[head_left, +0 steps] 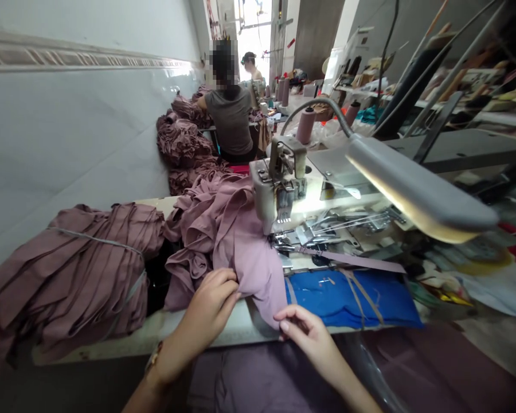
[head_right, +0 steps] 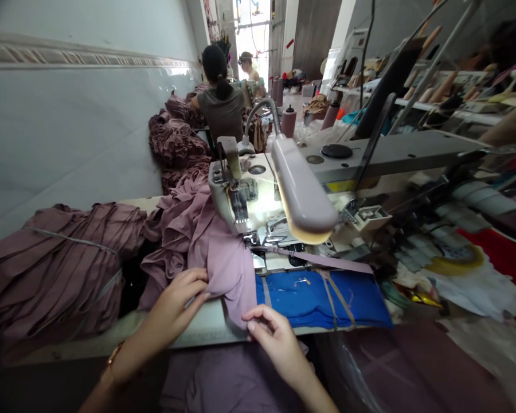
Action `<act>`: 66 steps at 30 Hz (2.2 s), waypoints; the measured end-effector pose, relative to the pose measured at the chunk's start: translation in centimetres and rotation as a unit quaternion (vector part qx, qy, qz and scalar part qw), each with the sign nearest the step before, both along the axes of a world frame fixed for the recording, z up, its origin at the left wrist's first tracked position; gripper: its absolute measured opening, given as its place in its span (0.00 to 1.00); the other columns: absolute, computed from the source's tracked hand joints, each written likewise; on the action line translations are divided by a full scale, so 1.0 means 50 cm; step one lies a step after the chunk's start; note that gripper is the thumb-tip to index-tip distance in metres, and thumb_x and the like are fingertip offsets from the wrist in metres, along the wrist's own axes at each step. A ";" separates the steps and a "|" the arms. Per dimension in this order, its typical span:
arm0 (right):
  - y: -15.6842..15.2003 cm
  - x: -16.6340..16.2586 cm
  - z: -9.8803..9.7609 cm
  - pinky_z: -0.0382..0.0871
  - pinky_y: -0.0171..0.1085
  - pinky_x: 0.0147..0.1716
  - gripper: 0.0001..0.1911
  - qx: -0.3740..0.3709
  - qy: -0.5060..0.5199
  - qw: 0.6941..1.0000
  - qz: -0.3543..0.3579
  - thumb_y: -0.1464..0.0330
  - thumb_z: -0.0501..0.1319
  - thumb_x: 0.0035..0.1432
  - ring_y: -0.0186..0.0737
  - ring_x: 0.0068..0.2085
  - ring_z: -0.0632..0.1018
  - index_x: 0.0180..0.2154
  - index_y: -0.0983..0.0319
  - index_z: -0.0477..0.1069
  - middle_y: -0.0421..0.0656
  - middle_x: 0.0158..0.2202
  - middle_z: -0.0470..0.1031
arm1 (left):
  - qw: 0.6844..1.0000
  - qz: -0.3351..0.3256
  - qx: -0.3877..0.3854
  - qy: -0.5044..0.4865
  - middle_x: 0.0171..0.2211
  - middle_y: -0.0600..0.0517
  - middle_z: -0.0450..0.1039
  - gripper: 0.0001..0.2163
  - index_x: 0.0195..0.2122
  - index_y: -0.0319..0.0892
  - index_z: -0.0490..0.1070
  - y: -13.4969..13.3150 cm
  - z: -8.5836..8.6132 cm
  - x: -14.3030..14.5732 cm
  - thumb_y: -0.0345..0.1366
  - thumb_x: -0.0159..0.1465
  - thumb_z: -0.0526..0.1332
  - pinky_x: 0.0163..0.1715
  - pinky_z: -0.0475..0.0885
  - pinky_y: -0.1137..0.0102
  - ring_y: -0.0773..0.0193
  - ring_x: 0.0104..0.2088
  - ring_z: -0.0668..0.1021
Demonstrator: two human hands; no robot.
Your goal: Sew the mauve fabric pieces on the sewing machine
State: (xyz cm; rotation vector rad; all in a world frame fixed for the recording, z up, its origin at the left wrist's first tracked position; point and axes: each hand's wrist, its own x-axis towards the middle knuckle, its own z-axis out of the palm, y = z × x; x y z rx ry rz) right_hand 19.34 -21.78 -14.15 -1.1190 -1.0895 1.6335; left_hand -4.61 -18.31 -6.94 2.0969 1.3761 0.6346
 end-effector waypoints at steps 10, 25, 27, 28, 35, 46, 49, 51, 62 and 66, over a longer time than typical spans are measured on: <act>-0.027 0.056 0.014 0.66 0.35 0.29 0.12 -0.006 -0.005 1.000 -0.012 0.58 0.66 0.57 0.37 0.26 0.74 0.35 0.61 0.77 0.38 0.25 0.73 | 0.971 0.118 -0.098 -0.185 0.29 0.56 0.61 0.10 0.34 0.43 0.65 0.046 0.057 0.017 0.43 0.68 0.52 0.32 0.60 0.74 0.67 0.32 0.65; 0.069 0.024 0.026 0.72 0.37 0.32 0.11 0.089 -0.078 0.993 -0.020 0.62 0.62 0.60 0.39 0.30 0.79 0.39 0.62 0.77 0.41 0.32 0.76 | 0.979 0.117 0.048 -0.159 0.28 0.55 0.66 0.09 0.32 0.41 0.69 0.212 0.110 -0.003 0.41 0.64 0.56 0.29 0.60 0.75 0.66 0.30 0.67; 0.085 0.013 0.028 0.72 0.36 0.31 0.11 0.096 -0.066 0.993 -0.033 0.64 0.63 0.59 0.38 0.28 0.78 0.42 0.62 0.75 0.39 0.27 0.75 | 0.980 0.108 0.060 -0.156 0.28 0.55 0.66 0.09 0.32 0.41 0.70 0.233 0.121 -0.006 0.41 0.64 0.56 0.28 0.60 0.74 0.66 0.30 0.68; 0.093 0.008 0.027 0.72 0.36 0.30 0.13 0.100 -0.059 0.992 -0.038 0.64 0.63 0.58 0.38 0.27 0.77 0.44 0.62 0.73 0.37 0.25 0.73 | 0.980 0.104 0.069 -0.155 0.28 0.55 0.67 0.09 0.32 0.40 0.70 0.244 0.128 -0.007 0.40 0.64 0.57 0.28 0.60 0.74 0.66 0.30 0.68; 0.125 0.005 0.025 0.74 0.38 0.36 0.15 0.241 -0.258 0.933 -0.066 0.66 0.60 0.62 0.43 0.33 0.82 0.49 0.61 0.74 0.43 0.31 0.81 | 0.983 0.074 0.125 -0.115 0.30 0.53 0.72 0.10 0.32 0.39 0.74 0.323 0.182 -0.022 0.40 0.62 0.59 0.30 0.62 0.73 0.65 0.31 0.70; 0.156 0.000 0.118 0.75 0.43 0.29 0.20 0.327 -0.580 0.746 0.019 0.67 0.56 0.63 0.56 0.29 0.84 0.56 0.61 0.72 0.50 0.29 0.85 | 0.965 0.130 0.225 -0.018 0.29 0.52 0.72 0.08 0.32 0.41 0.72 0.396 0.211 -0.052 0.38 0.62 0.56 0.32 0.64 0.70 0.62 0.32 0.71; 0.137 0.001 0.111 0.75 0.43 0.33 0.18 0.294 -0.488 0.822 0.003 0.66 0.56 0.63 0.53 0.32 0.84 0.52 0.61 0.75 0.50 0.31 0.84 | 0.948 0.243 0.203 -0.022 0.36 0.50 0.74 0.09 0.40 0.41 0.72 0.298 0.180 -0.075 0.37 0.62 0.55 0.37 0.67 0.69 0.60 0.36 0.74; 0.111 -0.003 0.091 0.74 0.41 0.32 0.14 0.225 -0.346 0.911 -0.001 0.63 0.56 0.63 0.48 0.31 0.83 0.45 0.61 0.76 0.47 0.29 0.82 | 0.940 0.303 0.128 -0.086 0.37 0.50 0.74 0.14 0.47 0.43 0.70 0.190 0.151 -0.088 0.37 0.61 0.56 0.36 0.69 0.68 0.59 0.37 0.75; 0.054 -0.165 0.004 0.72 0.45 0.45 0.17 0.002 0.138 0.990 -0.005 0.57 0.67 0.55 0.50 0.43 0.78 0.42 0.60 0.76 0.45 0.38 0.80 | 0.960 0.165 0.200 0.105 0.45 0.44 0.75 0.12 0.46 0.43 0.74 -0.023 0.067 -0.083 0.35 0.65 0.55 0.46 0.73 0.58 0.52 0.46 0.76; 0.035 -0.142 0.001 0.70 0.45 0.47 0.14 0.101 -0.013 0.992 -0.071 0.58 0.65 0.56 0.52 0.44 0.77 0.38 0.61 0.78 0.47 0.40 0.81 | 0.932 -0.224 0.252 0.133 0.53 0.43 0.72 0.18 0.55 0.38 0.68 0.080 0.034 0.020 0.26 0.66 0.50 0.58 0.67 0.60 0.57 0.55 0.72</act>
